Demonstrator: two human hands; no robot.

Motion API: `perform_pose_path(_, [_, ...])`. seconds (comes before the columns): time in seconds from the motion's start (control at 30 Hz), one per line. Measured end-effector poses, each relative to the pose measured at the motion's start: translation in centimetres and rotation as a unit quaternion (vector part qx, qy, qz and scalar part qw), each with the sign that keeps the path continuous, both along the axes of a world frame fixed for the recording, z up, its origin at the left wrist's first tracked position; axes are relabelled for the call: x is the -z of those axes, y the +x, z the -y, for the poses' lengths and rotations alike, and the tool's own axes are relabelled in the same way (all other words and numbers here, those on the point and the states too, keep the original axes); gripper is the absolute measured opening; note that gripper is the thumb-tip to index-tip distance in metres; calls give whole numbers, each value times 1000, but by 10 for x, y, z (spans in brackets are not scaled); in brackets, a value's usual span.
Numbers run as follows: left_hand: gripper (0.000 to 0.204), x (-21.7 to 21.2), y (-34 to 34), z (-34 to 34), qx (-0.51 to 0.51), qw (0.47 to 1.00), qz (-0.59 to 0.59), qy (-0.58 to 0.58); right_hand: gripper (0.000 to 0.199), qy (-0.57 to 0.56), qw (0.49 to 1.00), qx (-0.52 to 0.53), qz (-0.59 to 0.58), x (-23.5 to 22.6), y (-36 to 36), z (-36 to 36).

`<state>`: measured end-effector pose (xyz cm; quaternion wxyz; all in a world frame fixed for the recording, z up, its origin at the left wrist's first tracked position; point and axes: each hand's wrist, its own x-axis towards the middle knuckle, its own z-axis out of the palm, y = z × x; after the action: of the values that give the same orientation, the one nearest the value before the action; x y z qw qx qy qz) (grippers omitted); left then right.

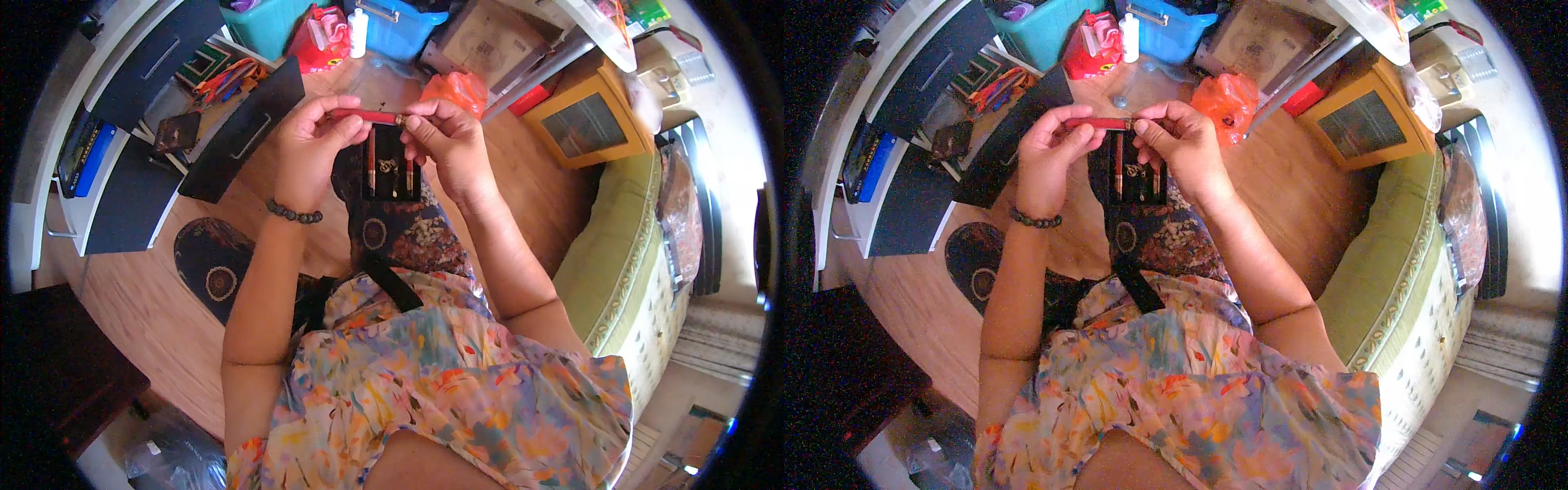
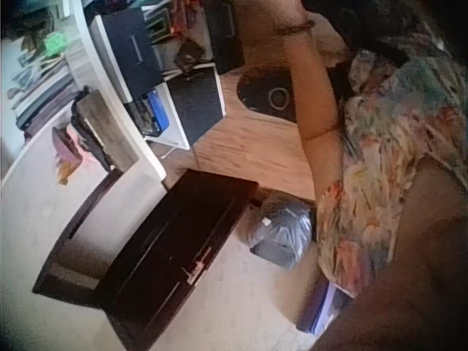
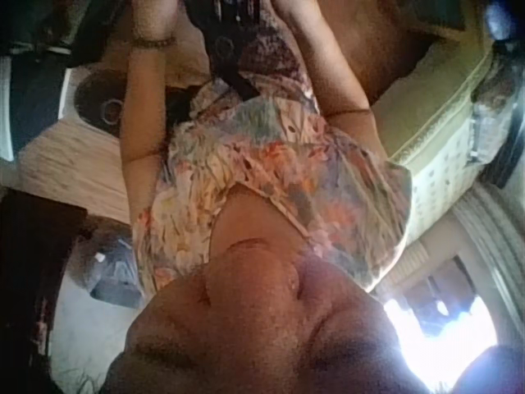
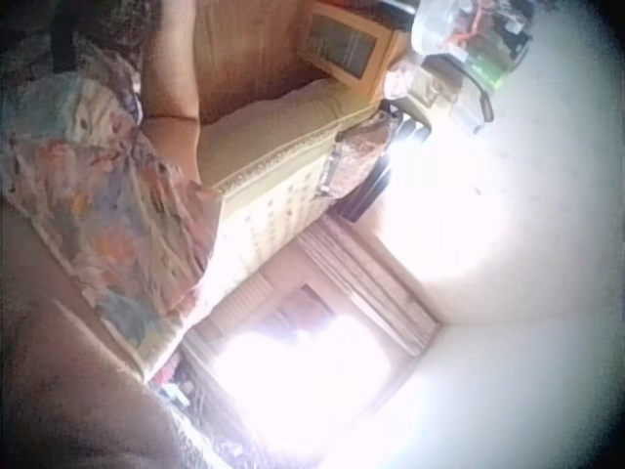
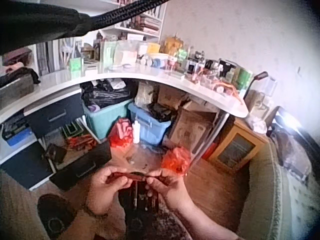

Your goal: The person sits on the floor and opens a drawer to search through its contents. They handle various items including papers, a small box containing lipsticks, and a necklace, inspecting them before placing them back into the drawer.

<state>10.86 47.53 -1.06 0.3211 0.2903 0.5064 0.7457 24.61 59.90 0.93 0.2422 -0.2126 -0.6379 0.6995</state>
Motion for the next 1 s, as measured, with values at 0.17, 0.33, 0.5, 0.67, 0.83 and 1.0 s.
perform_pose_path(0.17, [19,-10,2,8,-34,999,-5,-4,8,47,998,-2,-52,3,-1,0])
perform_pose_path(0.33, [17,-17,2,12,-24,999,17,-14,8,75,995,-13,-65,1,1,-2])
perform_pose_path(0.5, [17,-20,4,16,-40,999,-23,-7,8,94,993,-16,-64,-6,1,-3])
perform_pose_path(0.67, [18,-22,6,20,-65,994,-81,15,10,-22,999,-30,-24,-17,-2,-1])
perform_pose_path(0.83, [18,-18,3,21,-46,998,36,-1,10,58,998,-16,-19,-17,-3,2])
perform_pose_path(1.0, [17,-19,2,22,-16,995,95,-16,10,182,981,2,-61,-13,-4,5])
